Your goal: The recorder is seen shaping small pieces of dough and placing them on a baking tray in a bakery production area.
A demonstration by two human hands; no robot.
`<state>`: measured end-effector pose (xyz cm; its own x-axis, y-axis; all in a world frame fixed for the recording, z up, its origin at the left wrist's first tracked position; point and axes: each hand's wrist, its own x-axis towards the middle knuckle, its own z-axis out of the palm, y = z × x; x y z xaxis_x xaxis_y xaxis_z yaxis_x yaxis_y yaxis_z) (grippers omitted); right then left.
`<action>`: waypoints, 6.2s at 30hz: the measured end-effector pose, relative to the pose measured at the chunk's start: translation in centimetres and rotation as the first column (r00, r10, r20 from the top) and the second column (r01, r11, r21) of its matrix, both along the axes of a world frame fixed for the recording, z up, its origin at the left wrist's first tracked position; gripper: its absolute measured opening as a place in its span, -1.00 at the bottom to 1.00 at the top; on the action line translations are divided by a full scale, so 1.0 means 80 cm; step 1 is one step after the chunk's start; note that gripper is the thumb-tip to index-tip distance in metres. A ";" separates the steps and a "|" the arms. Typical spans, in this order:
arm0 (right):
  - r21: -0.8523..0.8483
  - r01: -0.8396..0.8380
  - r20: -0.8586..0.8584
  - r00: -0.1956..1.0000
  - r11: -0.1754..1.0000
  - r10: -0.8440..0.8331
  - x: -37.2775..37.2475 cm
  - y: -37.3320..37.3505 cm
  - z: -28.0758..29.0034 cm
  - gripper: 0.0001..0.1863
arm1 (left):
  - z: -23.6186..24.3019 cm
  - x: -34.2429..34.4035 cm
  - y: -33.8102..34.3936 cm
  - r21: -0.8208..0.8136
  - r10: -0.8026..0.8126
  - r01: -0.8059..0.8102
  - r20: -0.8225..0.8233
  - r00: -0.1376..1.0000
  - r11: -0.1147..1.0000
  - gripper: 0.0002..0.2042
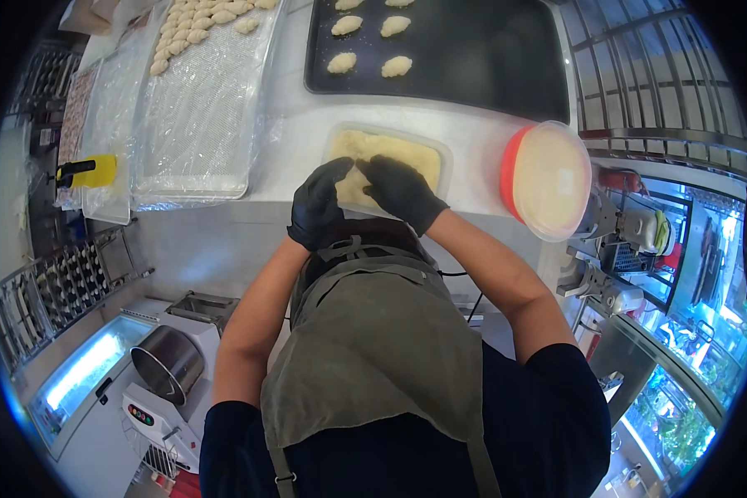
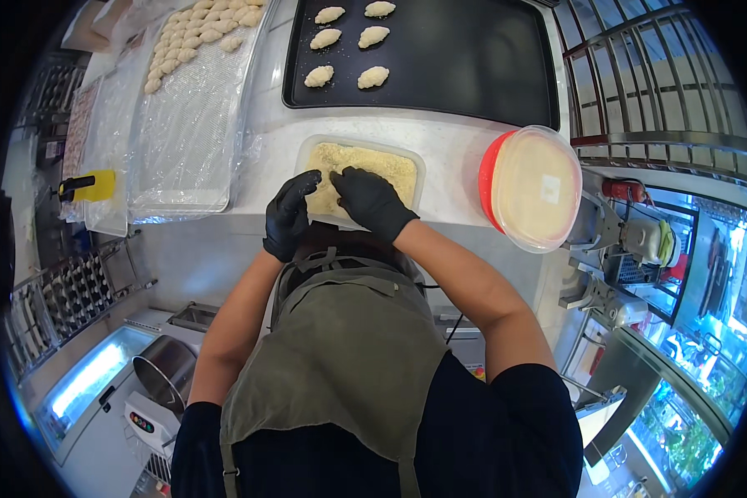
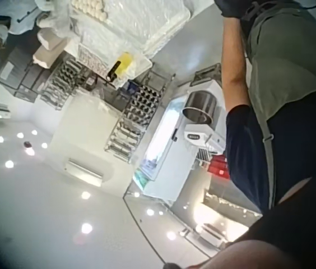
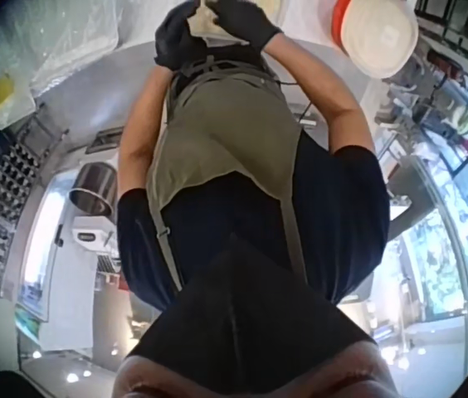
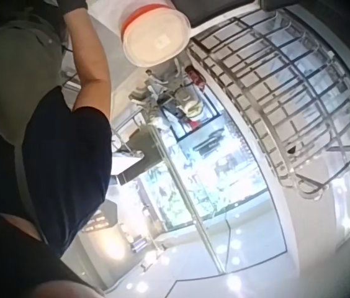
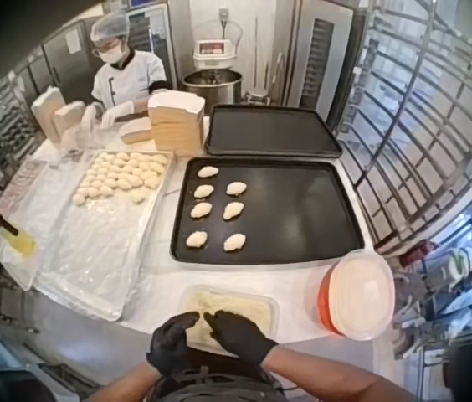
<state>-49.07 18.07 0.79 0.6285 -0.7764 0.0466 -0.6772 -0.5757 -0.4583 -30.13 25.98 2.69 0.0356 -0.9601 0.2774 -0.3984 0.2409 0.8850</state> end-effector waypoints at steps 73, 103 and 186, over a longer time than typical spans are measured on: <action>-0.175 -0.089 0.255 0.958 0.981 0.132 -0.010 0.055 0.083 -0.22 | 0.027 -0.014 -0.040 0.363 -0.145 0.331 -0.454 0.879 0.871 -0.35; -0.066 -0.175 0.076 0.981 0.982 0.180 -0.039 0.032 0.086 -0.28 | 0.016 -0.032 -0.023 0.217 -0.236 0.486 -0.665 0.708 0.847 -0.12; 0.685 -0.650 0.724 0.562 0.329 -0.399 0.136 -0.014 0.138 -0.61 | 0.088 0.036 0.032 0.086 0.388 -0.494 -0.739 0.550 0.865 -0.71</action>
<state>-38.19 16.97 11.81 0.8339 -0.5461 -0.0803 0.2281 0.4734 -0.8508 -27.22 28.51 9.72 0.6808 -0.7285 0.0762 0.2569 0.3349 0.9065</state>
